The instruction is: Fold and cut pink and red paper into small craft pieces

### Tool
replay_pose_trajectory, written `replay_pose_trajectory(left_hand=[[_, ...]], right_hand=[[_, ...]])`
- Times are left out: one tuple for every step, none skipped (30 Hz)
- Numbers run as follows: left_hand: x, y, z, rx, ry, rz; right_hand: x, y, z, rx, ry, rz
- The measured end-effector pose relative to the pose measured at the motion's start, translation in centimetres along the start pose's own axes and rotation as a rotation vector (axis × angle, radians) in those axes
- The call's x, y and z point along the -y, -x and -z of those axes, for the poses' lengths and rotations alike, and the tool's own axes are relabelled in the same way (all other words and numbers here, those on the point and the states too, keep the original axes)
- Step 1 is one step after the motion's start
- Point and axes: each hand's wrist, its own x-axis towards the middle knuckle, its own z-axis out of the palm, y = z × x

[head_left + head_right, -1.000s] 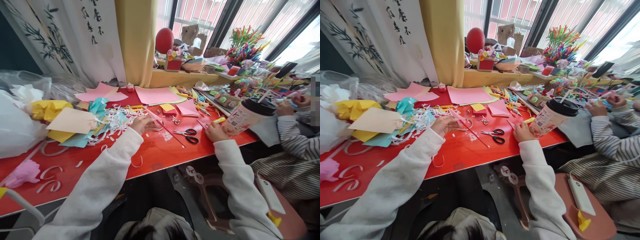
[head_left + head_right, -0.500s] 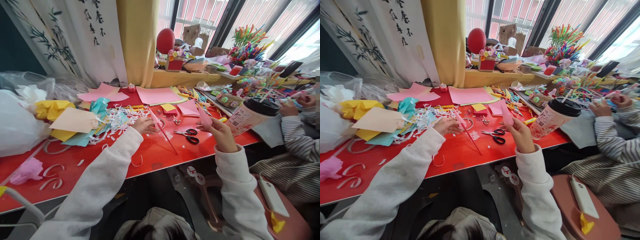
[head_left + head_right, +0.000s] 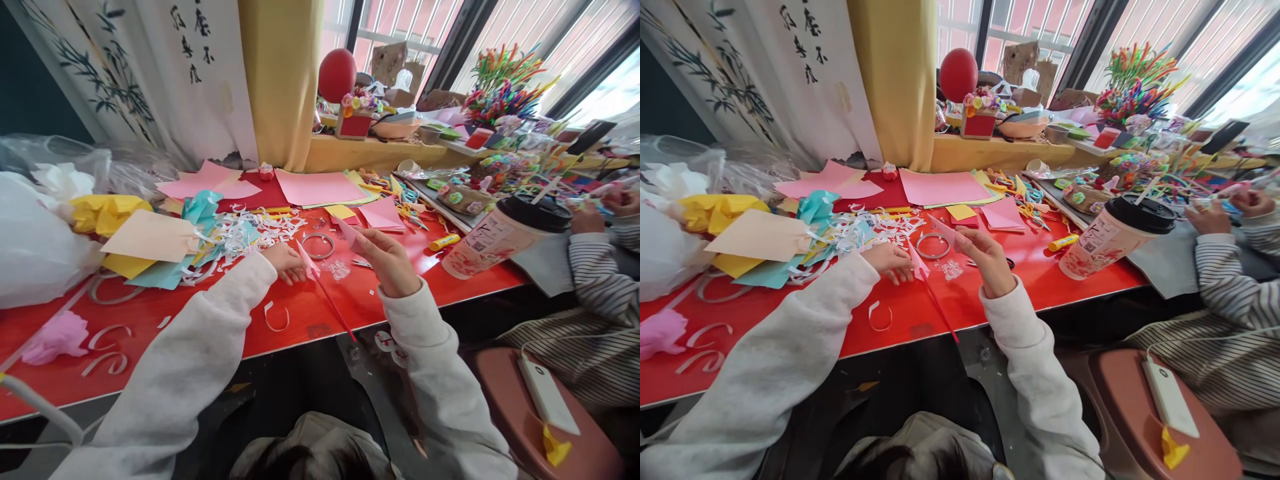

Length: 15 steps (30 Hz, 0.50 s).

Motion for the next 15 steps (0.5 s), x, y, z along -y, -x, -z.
replay_pose_trajectory(left_hand=[[0.0, 0.2, 0.1, 0.016, -0.026, 0.023], [0.0, 0.4, 0.2, 0.031, -0.049, 0.046], [-0.1, 0.5, 0.3, 0.045, -0.068, 0.065], [-0.1, 0.6, 0.3, 0.059, -0.087, 0.078], [-0.1, 0.7, 0.3, 0.07, -0.108, 0.089], [-0.2, 0.7, 0.3, 0.079, -0.134, 0.097], [-0.1, 0.7, 0.2, 0.089, -0.165, 0.108], [0.0, 0.6, 0.2, 0.1, -0.199, 0.124], [0.1, 0.6, 0.2, 0.102, -0.236, 0.139], [0.2, 0.5, 0.2, 0.095, -0.276, 0.148], [0.3, 0.4, 0.3, 0.08, -0.317, 0.141], [0.4, 0.4, 0.4, 0.06, -0.355, 0.119], [0.4, 0.4, 0.6, 0.036, -0.385, 0.085], [0.4, 0.5, 0.8, 0.007, -0.402, 0.046], [0.3, 0.6, 0.9, -0.023, -0.399, 0.005]], right_hand=[[0.0, -0.1, 0.0, -0.001, 0.005, -0.012], [0.0, -0.1, -0.1, -0.002, -0.003, -0.032], [0.0, -0.1, -0.1, -0.005, -0.016, -0.053], [0.0, -0.1, -0.1, -0.009, -0.03, -0.07], [0.0, -0.1, -0.2, -0.01, -0.041, -0.085], [-0.1, -0.1, -0.2, -0.006, -0.045, -0.097], [-0.2, -0.1, -0.3, 0.001, -0.043, -0.109], [-0.3, -0.1, -0.4, 0.007, -0.039, -0.121], [-0.4, -0.1, -0.5, 0.012, -0.034, -0.134], [-0.6, -0.1, -0.6, 0.013, -0.032, -0.148], [-0.7, 0.0, -0.7, 0.01, -0.033, -0.163], [-0.8, 0.0, -0.8, 0.008, -0.04, -0.177], [-0.9, 0.0, -0.9, 0.008, -0.05, -0.19], [-1.0, 0.0, -1.0, 0.009, -0.061, -0.201], [-1.1, 0.0, -1.0, 0.012, -0.07, -0.209]])
